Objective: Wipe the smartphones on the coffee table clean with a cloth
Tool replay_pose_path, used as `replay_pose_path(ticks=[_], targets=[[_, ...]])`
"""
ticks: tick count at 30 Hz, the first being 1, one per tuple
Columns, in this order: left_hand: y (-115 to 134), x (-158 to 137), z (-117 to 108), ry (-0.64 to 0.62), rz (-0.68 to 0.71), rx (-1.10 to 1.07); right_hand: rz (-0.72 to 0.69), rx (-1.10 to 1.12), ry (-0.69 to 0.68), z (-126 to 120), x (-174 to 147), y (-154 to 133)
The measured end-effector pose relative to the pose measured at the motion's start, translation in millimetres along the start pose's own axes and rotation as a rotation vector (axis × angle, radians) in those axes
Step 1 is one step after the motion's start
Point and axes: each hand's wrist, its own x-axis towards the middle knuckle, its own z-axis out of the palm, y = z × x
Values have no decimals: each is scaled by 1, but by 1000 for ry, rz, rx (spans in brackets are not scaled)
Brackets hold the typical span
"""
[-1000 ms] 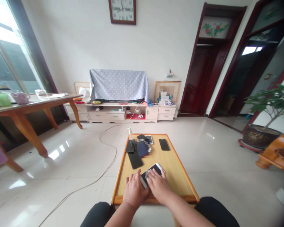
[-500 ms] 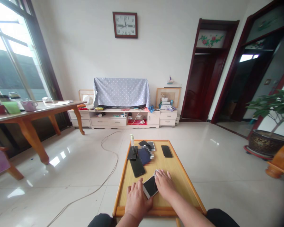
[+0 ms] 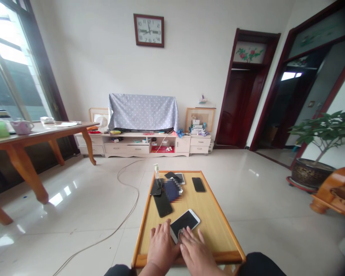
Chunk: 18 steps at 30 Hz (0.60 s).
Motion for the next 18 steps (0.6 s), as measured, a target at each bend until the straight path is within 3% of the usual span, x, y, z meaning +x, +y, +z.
replay_pose_path(ticks=[2,7,9,13,18], targets=[[1,-1,-1,-11,-3,8,28,-9,20,-9,4,11],[3,-1,-2,-8,5,30,322,-96,143,-23,18,38],[4,0,-2,-14,-1,43,290,-90,138,-18,17,31],[5,1,-3,-60,-9,38,48,-6,65,-1,8,3],[6,-1,-6,-66,65,-7,143,22,26,-7,9,3]])
